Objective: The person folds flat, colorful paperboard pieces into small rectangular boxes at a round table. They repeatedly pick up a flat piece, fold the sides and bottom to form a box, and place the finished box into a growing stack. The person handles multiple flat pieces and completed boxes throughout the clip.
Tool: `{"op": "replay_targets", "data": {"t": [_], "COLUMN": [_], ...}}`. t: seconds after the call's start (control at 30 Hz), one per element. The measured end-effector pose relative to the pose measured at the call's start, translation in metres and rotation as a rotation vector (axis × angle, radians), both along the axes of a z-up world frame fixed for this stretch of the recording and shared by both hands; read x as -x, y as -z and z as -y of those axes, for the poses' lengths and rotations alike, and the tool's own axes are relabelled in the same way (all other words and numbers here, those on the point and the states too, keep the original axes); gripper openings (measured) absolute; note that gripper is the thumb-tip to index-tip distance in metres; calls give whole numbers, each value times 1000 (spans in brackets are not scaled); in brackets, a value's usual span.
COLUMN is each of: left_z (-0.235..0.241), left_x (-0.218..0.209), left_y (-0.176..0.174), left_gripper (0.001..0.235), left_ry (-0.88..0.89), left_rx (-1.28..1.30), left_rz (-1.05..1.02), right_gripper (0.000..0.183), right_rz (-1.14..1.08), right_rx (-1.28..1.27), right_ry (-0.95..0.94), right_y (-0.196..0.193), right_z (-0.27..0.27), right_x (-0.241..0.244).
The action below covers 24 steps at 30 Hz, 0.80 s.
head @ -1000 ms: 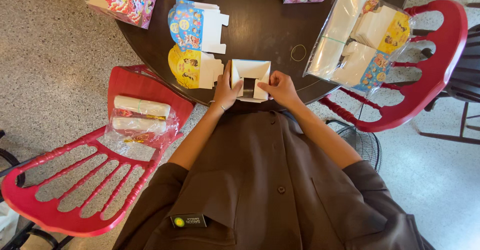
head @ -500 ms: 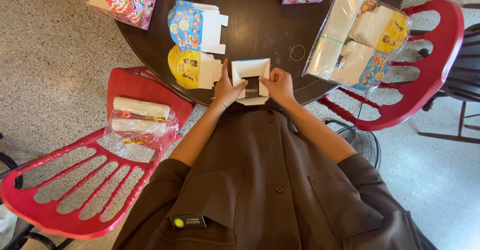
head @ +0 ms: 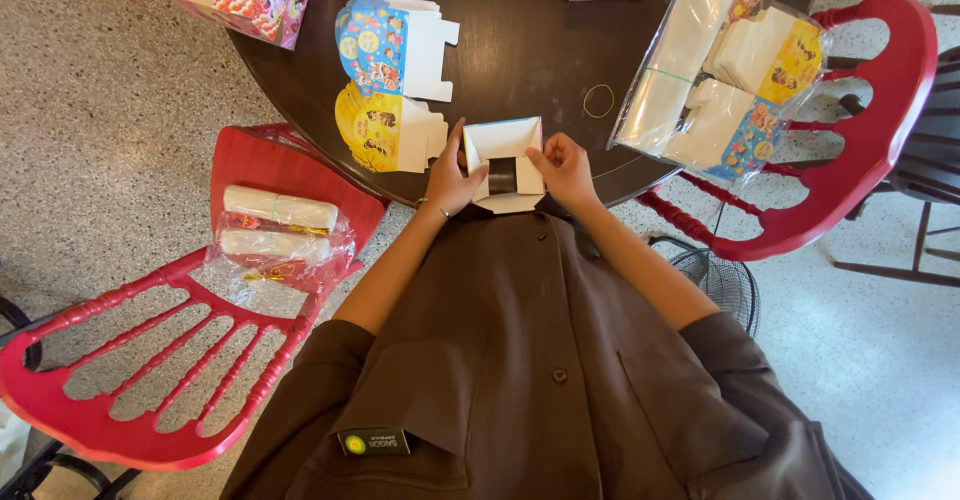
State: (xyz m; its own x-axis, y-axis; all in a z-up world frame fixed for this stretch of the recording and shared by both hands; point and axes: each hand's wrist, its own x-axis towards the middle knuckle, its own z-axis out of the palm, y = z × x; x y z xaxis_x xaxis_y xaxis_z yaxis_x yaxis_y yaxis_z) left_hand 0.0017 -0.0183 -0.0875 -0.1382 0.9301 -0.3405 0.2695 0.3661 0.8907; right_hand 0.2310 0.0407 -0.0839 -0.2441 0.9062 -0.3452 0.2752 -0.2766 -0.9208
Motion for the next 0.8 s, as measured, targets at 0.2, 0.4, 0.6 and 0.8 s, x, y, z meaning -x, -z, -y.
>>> {"op": "replay_targets", "data": {"t": [0.2, 0.4, 0.6, 0.8], "left_z": [4, 52, 37, 6], "left_x": [5, 33, -4, -23], "left_y": [-14, -51, -26, 5], "left_gripper": [77, 78, 15, 33], "left_ry": [-65, 273, 50, -151], "left_rx": [16, -265, -220, -257], "left_rz": [-87, -65, 408, 158], "right_gripper": [20, 41, 15, 16], "right_rz": [19, 28, 27, -237], "right_rx": [89, -327, -249, -49], "right_ry": [42, -371, -227, 140], "right_y": [-30, -83, -52, -3], "right_z": [-2, 19, 35, 19], "right_x": [-7, -36, -13, 13]}}
